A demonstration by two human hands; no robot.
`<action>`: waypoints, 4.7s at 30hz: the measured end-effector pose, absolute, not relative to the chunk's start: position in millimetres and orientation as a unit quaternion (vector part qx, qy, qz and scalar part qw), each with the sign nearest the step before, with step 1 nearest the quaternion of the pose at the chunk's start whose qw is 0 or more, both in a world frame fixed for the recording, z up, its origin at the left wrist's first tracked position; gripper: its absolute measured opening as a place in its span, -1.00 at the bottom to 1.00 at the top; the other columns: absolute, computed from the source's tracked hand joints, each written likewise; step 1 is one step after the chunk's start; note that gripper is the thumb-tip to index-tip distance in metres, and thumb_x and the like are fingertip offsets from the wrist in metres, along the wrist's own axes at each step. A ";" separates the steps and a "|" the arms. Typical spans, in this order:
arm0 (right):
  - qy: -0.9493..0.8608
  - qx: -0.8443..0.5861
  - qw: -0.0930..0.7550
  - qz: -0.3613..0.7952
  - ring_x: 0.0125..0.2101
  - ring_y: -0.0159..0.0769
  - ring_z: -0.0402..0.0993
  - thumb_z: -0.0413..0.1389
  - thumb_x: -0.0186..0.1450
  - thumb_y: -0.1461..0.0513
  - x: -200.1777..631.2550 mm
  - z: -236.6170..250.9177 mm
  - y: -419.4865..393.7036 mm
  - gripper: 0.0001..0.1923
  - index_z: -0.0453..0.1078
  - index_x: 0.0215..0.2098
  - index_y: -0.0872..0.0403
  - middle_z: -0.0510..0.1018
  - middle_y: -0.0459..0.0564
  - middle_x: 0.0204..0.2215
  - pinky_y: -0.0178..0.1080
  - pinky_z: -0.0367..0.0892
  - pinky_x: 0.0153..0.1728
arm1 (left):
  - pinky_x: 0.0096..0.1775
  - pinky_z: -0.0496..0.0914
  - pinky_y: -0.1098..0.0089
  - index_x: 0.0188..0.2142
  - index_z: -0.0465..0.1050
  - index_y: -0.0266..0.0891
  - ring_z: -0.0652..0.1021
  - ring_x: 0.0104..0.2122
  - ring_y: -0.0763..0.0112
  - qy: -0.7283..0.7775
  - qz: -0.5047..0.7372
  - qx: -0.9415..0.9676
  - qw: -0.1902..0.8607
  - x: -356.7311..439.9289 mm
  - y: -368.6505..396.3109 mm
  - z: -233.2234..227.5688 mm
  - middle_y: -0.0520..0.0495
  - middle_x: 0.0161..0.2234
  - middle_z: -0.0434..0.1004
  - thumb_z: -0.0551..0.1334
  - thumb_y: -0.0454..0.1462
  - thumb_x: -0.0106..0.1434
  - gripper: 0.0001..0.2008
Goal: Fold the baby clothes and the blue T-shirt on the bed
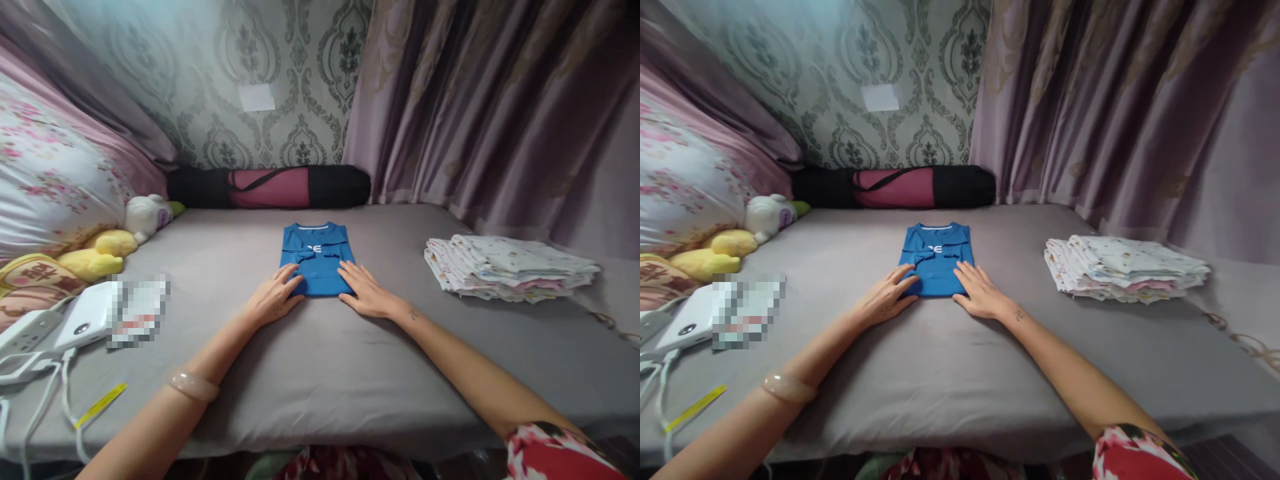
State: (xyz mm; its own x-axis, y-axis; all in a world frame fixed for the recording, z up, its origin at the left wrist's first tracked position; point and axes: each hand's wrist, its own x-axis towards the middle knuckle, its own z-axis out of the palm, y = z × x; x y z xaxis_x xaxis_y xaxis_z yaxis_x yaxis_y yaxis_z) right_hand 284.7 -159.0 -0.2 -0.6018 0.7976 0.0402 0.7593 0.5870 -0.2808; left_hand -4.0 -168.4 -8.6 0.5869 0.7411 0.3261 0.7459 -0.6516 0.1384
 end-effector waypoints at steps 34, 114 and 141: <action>-0.915 -0.366 0.129 0.114 0.16 -0.23 0.33 -0.16 0.19 0.47 315.9 31.5 -194.8 -0.31 0.25 0.26 0.02 0.40 -0.02 0.18 -0.04 0.26 0.19 | 0.16 0.34 0.20 0.18 0.32 -0.09 0.50 0.07 0.31 -0.385 -0.146 -0.911 -0.041 -38.0 -213.1 29.2 -0.08 0.11 0.47 -0.01 -0.44 0.27 -0.49; -0.859 -0.505 0.067 0.058 0.34 -0.04 -0.11 -0.22 0.39 0.18 191.8 -8.0 -106.3 -0.41 0.07 0.35 0.15 0.05 0.10 0.35 0.10 -0.23 0.29 | 0.24 -0.08 -0.20 0.28 0.17 -0.18 0.05 0.34 0.02 -0.644 -0.083 -0.758 -0.061 50.4 -116.2 -12.6 -0.20 0.34 0.07 -0.11 -0.13 0.40 -0.49; -0.797 -0.589 0.114 0.064 0.36 -0.13 -0.18 -0.32 0.43 0.11 222.8 -9.1 -102.3 -0.36 0.01 0.34 0.36 0.00 0.20 0.36 -0.09 -0.23 0.32 | 0.29 -0.10 0.00 0.32 0.05 -0.33 0.01 0.35 0.08 -0.665 -0.119 -0.735 -0.052 28.8 -113.7 -16.6 -0.31 0.36 -0.04 -0.15 -0.01 0.40 -0.37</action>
